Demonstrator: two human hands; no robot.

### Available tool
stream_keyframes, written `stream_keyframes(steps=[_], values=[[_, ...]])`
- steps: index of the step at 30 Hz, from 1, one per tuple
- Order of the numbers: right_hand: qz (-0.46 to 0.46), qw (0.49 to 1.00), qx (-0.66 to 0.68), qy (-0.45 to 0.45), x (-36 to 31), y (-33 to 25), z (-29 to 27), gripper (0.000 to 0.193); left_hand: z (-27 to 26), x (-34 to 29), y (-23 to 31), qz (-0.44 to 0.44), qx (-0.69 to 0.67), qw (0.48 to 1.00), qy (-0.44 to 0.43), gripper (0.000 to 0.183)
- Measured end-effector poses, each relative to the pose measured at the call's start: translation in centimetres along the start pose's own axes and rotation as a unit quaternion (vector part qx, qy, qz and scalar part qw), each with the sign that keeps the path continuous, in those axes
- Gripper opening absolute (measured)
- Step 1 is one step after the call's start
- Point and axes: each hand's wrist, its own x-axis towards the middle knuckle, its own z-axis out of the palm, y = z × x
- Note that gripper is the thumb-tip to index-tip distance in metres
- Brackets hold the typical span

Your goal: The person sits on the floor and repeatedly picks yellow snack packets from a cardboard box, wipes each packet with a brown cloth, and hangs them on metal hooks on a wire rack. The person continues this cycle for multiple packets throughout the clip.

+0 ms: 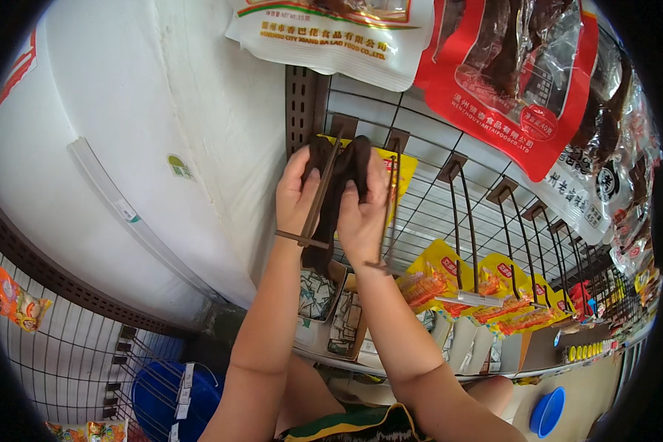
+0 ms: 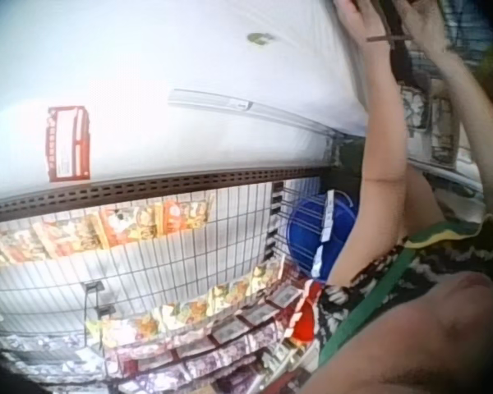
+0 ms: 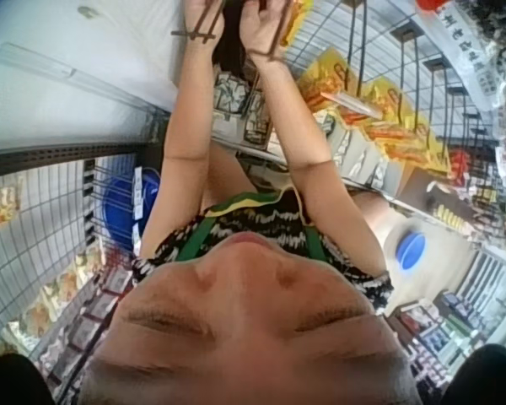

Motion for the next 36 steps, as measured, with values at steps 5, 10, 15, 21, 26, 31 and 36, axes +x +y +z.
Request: stream_keyframes(steps=[5,10,15,21,26,31,36], values=[[-0.027,0.997,-0.021,-0.063,2.5,-0.2,1.0,0.052,0.3,2.5,0.5,0.01,0.016,0.998,-0.059,0.034],[-0.004,0.996,-0.026,-0.088,3.3,1.1,1.3,0.06,0.3,3.6,0.1,-0.01,-0.06,0.995,-0.083,0.043],[-0.031,0.995,0.003,-0.095,2.4,-0.1,0.5,0.059,0.0,2.3,2.3,-0.036,-0.089,0.991,-0.091,0.043],[-0.046,0.993,0.019,-0.107,0.5,-3.3,-0.4,0.06,-1.3,-0.4,4.4,0.013,-0.016,0.997,-0.076,0.04],[-0.014,0.992,0.044,-0.121,-1.8,-6.6,-0.7,0.059,-1.9,-3.4,6.4,0.072,-0.025,0.996,-0.053,0.039],[0.006,0.991,0.04,-0.126,-3.2,-9.9,-1.7,0.052,-1.5,-5.8,9.0,0.031,0.016,0.999,0.008,0.036],[0.039,0.991,0.061,-0.111,-4.2,-10.5,-2.6,0.04,-1.4,-7.5,9.8,0.058,0.043,0.997,0.01,0.032]])
